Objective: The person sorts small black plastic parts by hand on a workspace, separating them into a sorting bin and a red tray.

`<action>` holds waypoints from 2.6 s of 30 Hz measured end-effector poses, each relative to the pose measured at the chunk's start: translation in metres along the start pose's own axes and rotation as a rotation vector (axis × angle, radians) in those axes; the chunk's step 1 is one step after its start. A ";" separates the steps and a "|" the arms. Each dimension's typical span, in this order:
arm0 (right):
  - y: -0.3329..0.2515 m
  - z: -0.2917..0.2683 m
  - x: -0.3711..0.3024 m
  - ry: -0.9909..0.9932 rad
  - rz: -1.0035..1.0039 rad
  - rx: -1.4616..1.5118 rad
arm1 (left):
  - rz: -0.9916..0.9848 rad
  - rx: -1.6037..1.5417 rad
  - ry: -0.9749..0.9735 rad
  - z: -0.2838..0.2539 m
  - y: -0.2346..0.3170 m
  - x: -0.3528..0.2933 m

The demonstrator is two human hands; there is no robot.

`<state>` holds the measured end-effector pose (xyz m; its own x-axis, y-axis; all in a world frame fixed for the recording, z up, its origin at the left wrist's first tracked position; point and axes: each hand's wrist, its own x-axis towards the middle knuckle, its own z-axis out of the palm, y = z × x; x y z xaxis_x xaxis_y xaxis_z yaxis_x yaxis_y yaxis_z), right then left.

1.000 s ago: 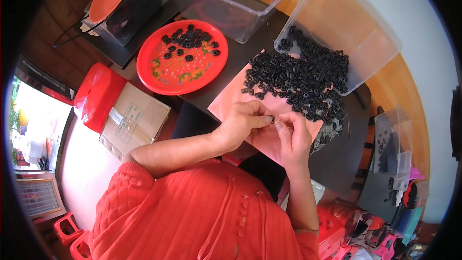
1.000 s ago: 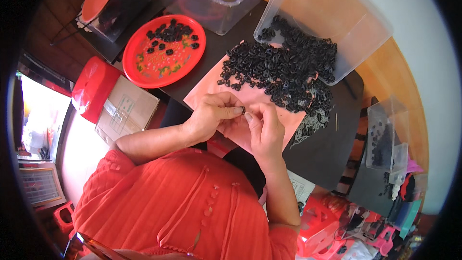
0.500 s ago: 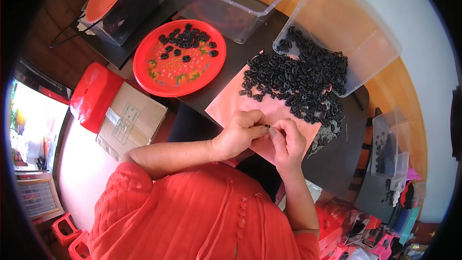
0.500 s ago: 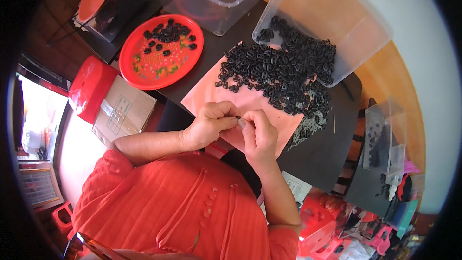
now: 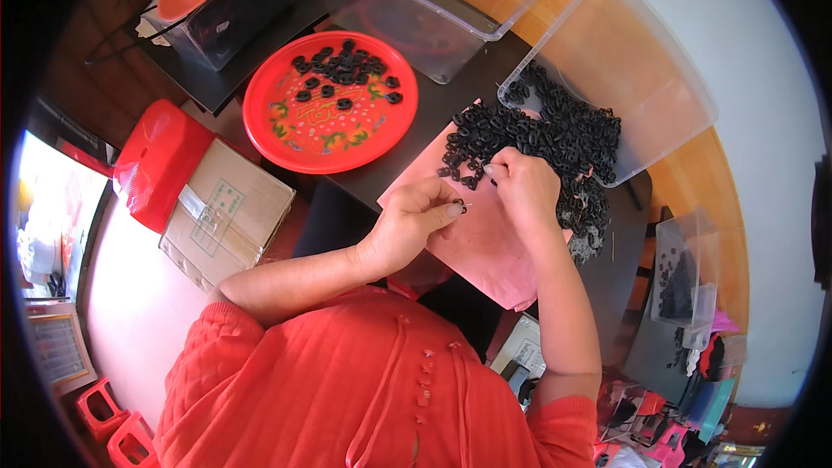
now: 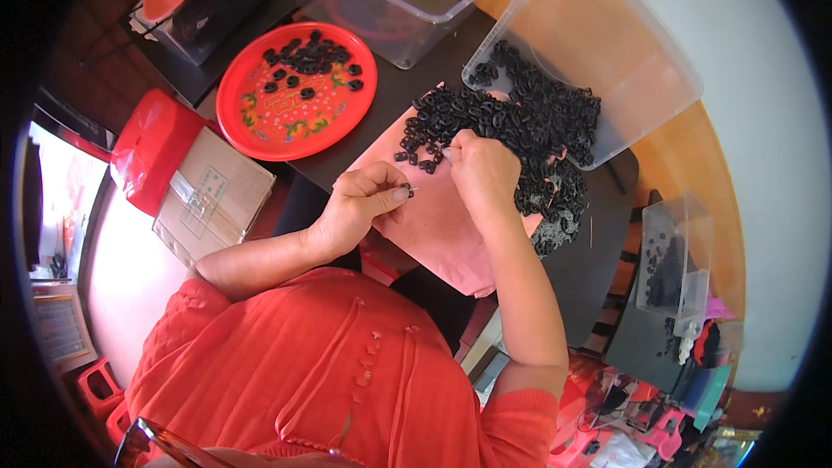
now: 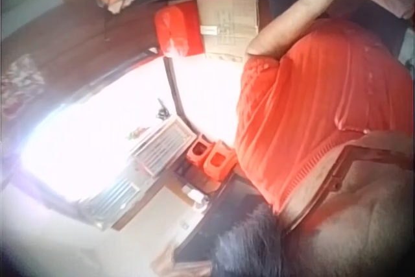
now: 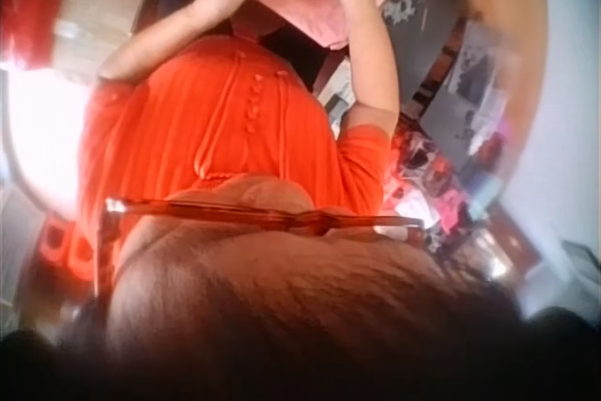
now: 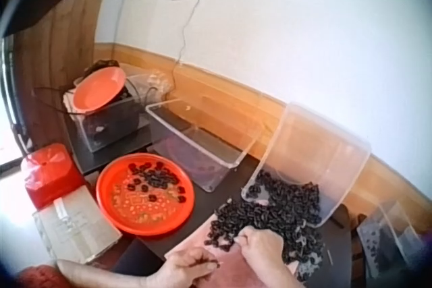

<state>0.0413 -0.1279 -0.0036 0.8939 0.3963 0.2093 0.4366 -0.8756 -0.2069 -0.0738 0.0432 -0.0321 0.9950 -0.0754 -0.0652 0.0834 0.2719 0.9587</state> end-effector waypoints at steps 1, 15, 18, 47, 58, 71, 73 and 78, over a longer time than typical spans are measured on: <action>-0.001 -0.001 0.001 -0.002 -0.005 -0.003 | 0.002 -0.005 0.004 -0.001 -0.001 0.000; -0.006 -0.013 0.007 -0.139 -0.012 0.078 | -0.039 -0.029 -0.029 -0.001 0.000 0.002; -0.012 -0.014 0.008 -0.163 -0.040 0.036 | -0.061 -0.064 0.013 0.002 0.004 0.002; 0.012 -0.005 -0.083 0.108 0.063 0.768 | -0.050 0.130 0.012 0.019 0.006 0.001; -0.003 -0.016 -0.082 -0.038 0.408 1.500 | -0.062 0.171 0.026 0.033 0.007 0.006; -0.015 -0.013 -0.081 0.023 0.381 1.511 | -0.008 0.117 0.017 0.036 -0.004 0.008; -0.017 -0.012 -0.082 0.075 0.364 1.528 | 0.027 0.095 0.013 0.037 -0.006 0.008; -0.020 -0.011 -0.088 0.084 0.328 1.521 | -0.038 -0.044 0.020 0.038 -0.003 0.005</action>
<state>-0.0474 -0.1479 -0.0071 0.9820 0.1888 0.0030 -0.0348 0.1965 -0.9799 -0.0711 0.0057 -0.0249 0.9919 -0.0674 -0.1072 0.1230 0.3108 0.9425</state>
